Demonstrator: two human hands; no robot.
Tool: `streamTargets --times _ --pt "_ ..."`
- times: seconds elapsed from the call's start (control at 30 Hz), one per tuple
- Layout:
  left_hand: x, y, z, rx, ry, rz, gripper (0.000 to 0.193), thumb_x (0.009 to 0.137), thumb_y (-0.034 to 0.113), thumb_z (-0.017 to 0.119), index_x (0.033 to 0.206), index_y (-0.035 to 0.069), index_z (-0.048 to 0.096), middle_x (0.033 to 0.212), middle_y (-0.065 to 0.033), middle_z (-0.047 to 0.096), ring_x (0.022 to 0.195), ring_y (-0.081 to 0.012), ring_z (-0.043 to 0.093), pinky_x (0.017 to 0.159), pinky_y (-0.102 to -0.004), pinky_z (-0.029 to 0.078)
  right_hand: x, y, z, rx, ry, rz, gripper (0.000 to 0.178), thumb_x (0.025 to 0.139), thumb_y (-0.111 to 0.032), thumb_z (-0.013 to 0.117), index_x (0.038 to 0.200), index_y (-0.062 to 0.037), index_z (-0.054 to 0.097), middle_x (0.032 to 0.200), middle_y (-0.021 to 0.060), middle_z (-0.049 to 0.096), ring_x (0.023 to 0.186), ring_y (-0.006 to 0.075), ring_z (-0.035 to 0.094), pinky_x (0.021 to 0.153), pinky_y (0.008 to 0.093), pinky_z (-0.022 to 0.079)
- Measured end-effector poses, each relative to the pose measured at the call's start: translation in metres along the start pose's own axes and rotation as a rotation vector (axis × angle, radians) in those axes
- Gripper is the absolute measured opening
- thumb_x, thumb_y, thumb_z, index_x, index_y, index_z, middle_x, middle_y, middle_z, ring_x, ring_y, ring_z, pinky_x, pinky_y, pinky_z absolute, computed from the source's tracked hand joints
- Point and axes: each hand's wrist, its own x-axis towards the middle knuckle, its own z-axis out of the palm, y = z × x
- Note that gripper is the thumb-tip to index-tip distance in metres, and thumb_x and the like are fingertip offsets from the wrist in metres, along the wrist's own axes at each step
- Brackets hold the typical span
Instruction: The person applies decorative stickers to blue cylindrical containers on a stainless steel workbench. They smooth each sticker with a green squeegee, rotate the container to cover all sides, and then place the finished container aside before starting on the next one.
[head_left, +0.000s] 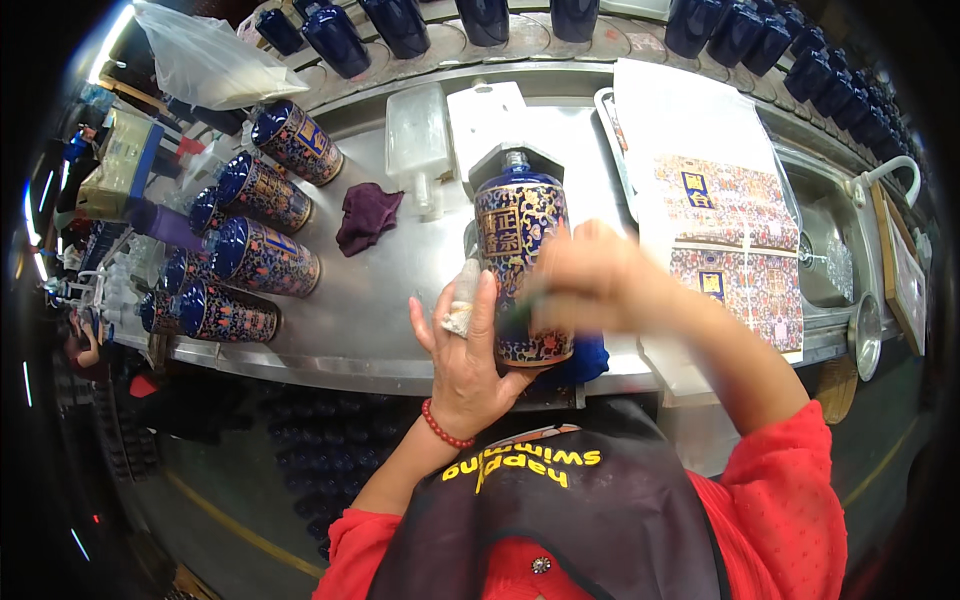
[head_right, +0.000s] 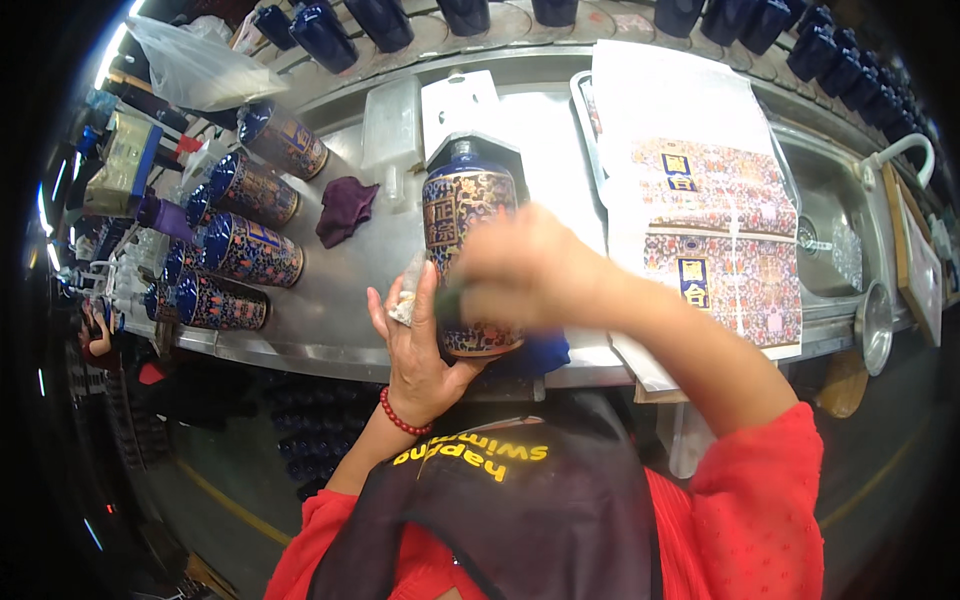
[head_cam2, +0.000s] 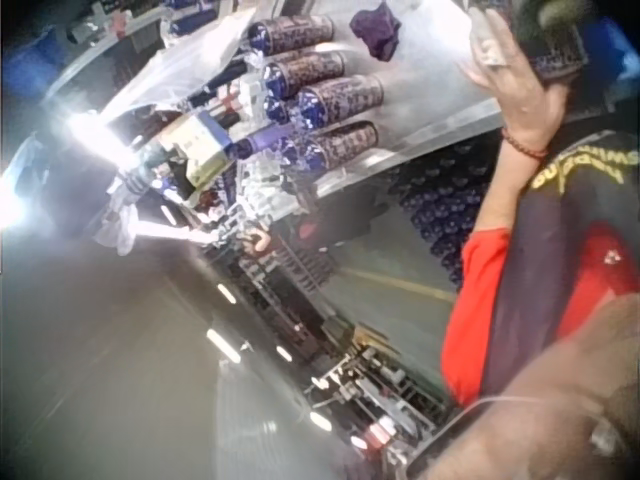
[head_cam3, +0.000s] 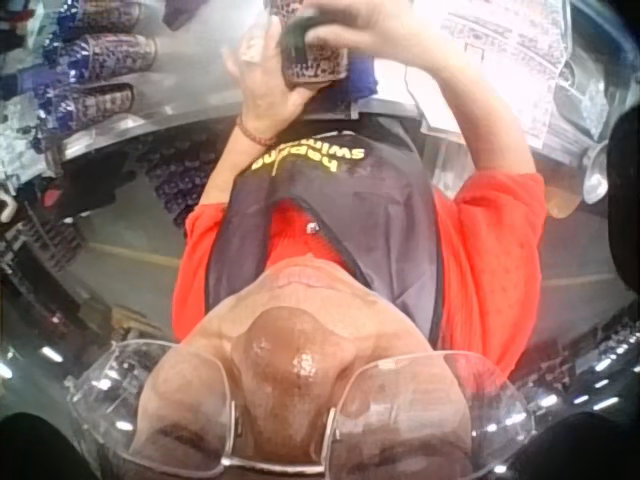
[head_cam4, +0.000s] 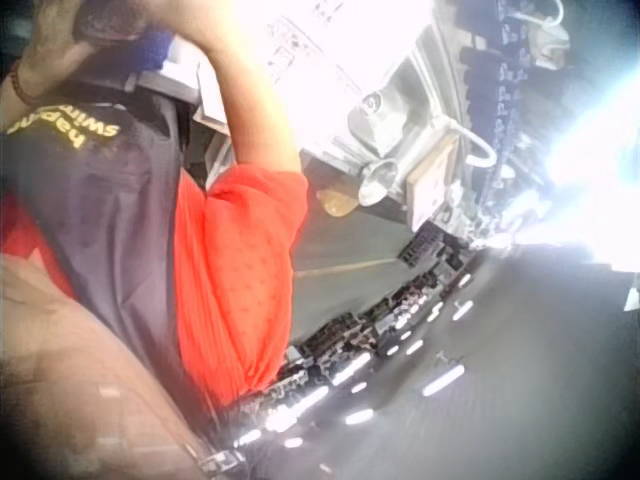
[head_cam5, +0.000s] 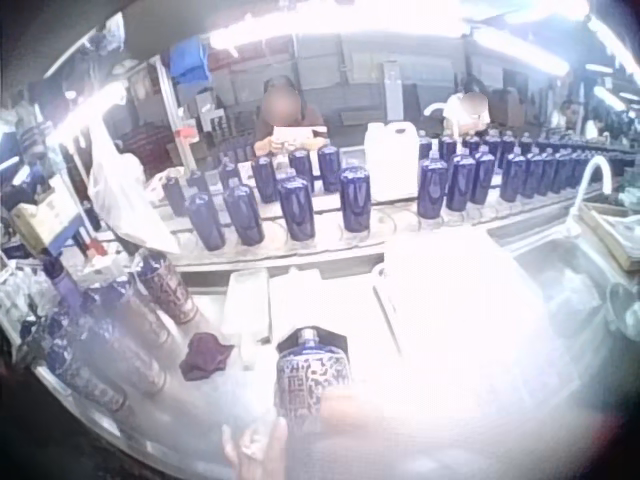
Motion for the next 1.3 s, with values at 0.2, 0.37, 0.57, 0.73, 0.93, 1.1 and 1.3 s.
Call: streamTargets --times 0.2,0.37,0.57,0.73,0.93,1.1,1.3 --pt "-0.001 -0.006 0.0 -0.105 -0.036 0.004 0.111 0.085 0.057 0.073 0.157 -0.009 0.021 0.143 -0.0238 0.053 0.136 -0.0463 0.041 0.118 -0.0658 0.004 -0.008 -0.028 -0.001 -0.377 -0.15 -0.148 0.016 0.072 -0.013 0.073 0.082 -0.0164 0.062 0.077 0.0017 0.053 0.072 0.0187 0.06 0.073 0.0402 0.042" --pt "-0.003 -0.002 -0.001 -0.023 -0.051 -0.006 0.109 0.08 0.05 0.081 0.156 -0.006 0.026 0.149 -0.0241 0.047 0.136 -0.0456 0.042 0.116 -0.0677 0.006 0.005 0.007 -0.017 -0.075 0.241 0.257 0.019 0.074 -0.013 0.077 0.09 -0.0091 0.067 0.082 0.0059 0.06 0.072 0.028 0.06 0.068 0.04 0.045" --pt "-0.002 -0.007 0.001 -0.085 -0.028 -0.004 0.107 0.089 0.061 0.067 0.156 -0.01 0.023 0.146 -0.0233 0.049 0.136 -0.0398 0.044 0.118 -0.0641 0.005 -0.007 -0.022 -0.007 -0.242 -0.276 -0.113 0.014 0.075 -0.018 0.073 0.078 -0.0115 0.061 0.073 0.0039 0.052 0.073 0.0216 0.058 0.071 0.0399 0.044" --pt "-0.003 -0.004 -0.003 -0.053 -0.029 -0.011 0.112 0.08 0.054 0.08 0.156 -0.009 0.025 0.145 -0.0239 0.051 0.136 -0.0423 0.045 0.118 -0.0657 0.004 0.003 -0.003 -0.014 -0.722 0.183 0.021 0.018 0.08 -0.007 0.074 0.097 -0.0107 0.07 0.085 0.0029 0.061 0.078 0.0188 0.062 0.081 0.0364 0.044" --pt "-0.002 -0.009 0.003 -0.117 -0.039 0.008 0.112 0.083 0.051 0.078 0.158 -0.008 0.02 0.149 -0.0243 0.048 0.139 -0.0413 0.043 0.118 -0.064 0.003 0.002 -0.017 -0.008 -0.107 -0.136 0.017 0.008 0.078 -0.012 0.07 0.081 -0.0098 0.062 0.078 0.0068 0.056 0.073 0.0249 0.06 0.074 0.0401 0.048" --pt "-0.005 -0.012 0.005 -0.205 -0.066 -0.034 0.113 0.083 0.056 0.077 0.159 -0.006 0.021 0.15 -0.0206 0.049 0.137 -0.044 0.042 0.116 -0.0672 0.002 -0.002 0.0 -0.005 -0.691 0.069 -0.138 0.018 0.075 -0.019 0.076 0.084 -0.0144 0.062 0.077 0.0025 0.053 0.071 0.0218 0.056 0.067 0.0378 0.041" --pt "0.02 -0.017 -0.01 -0.148 0.034 0.156 0.118 0.085 0.085 0.045 0.158 -0.005 0.024 0.151 -0.0218 0.047 0.143 -0.0425 0.033 0.117 -0.0654 -0.001 -0.049 -0.001 -0.006 0.07 0.167 0.38 0.015 0.085 -0.012 0.077 0.098 -0.0063 0.07 0.083 0.0029 0.062 0.075 0.0143 0.06 0.066 0.0285 0.046"
